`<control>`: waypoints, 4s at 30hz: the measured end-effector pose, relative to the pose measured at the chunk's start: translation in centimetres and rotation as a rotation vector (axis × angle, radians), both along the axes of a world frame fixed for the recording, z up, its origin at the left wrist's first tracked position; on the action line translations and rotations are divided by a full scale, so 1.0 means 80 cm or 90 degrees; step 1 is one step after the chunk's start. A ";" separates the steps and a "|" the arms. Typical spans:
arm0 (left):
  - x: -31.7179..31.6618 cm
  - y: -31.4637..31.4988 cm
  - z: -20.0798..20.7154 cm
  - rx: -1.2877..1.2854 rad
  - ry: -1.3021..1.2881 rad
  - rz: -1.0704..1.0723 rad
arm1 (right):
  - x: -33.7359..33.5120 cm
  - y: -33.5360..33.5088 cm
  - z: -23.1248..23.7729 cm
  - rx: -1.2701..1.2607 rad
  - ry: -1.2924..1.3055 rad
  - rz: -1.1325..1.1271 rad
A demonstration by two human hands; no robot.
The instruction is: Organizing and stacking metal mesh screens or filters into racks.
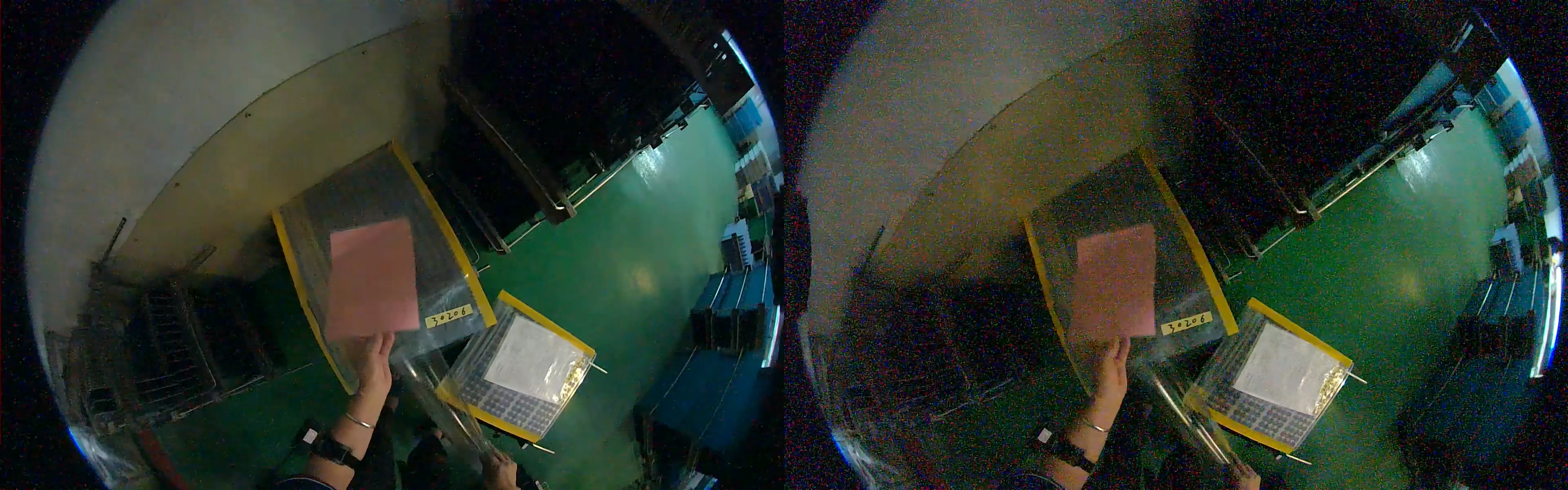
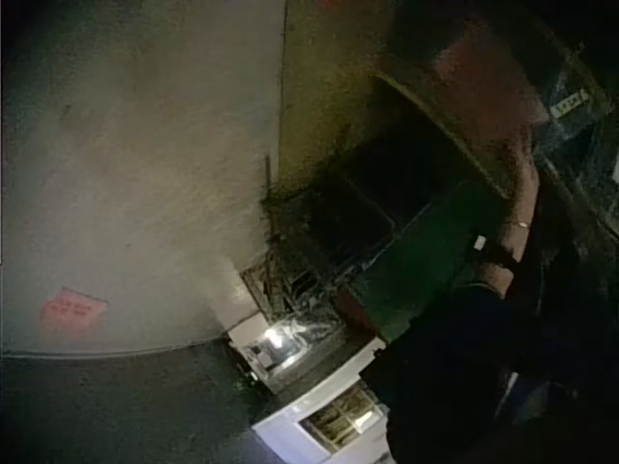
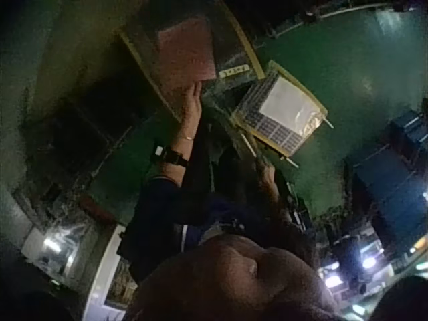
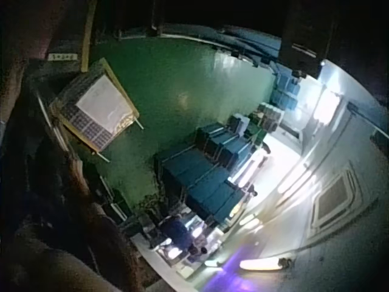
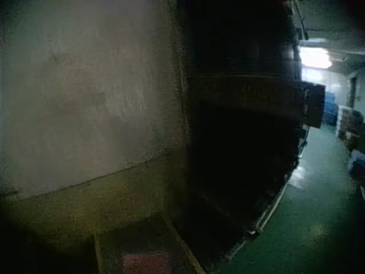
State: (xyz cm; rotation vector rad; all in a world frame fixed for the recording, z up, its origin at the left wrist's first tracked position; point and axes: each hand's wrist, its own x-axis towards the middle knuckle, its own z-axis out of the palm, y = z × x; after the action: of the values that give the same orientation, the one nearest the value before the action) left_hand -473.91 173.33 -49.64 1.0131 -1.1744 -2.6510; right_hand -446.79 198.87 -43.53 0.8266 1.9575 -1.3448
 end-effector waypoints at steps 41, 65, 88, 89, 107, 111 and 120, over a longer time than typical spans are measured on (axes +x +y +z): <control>0.039 0.012 0.120 0.242 -0.162 -0.011 | -0.032 -0.091 -0.176 -0.013 -0.085 -0.821; 0.042 0.020 -0.003 0.429 -0.241 -0.010 | -0.251 -0.196 -0.273 -0.348 0.391 -0.209; 0.048 -0.177 -0.102 -0.177 -0.372 -0.230 | -0.244 -0.206 -0.220 -0.491 0.048 -0.540; 0.040 -0.176 -0.090 -0.182 -0.382 -0.203 | -0.249 -0.209 -0.212 -0.512 0.060 -0.578; 0.037 -0.198 0.023 -0.141 -0.183 -0.383 | -0.297 -0.024 -0.029 -0.400 0.307 -0.155; 0.053 -0.126 0.033 0.010 -0.152 -0.186 | -0.427 -0.008 0.008 -0.255 0.484 0.027; -0.042 -0.032 -0.120 0.133 -0.091 -0.031 | -0.296 0.045 -0.036 -0.107 0.444 -0.293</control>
State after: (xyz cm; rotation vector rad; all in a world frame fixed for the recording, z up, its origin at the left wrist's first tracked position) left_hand -477.30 170.78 -59.22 1.2416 -0.9698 -2.8279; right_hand -470.44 202.49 -46.43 0.8252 2.1777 -2.2763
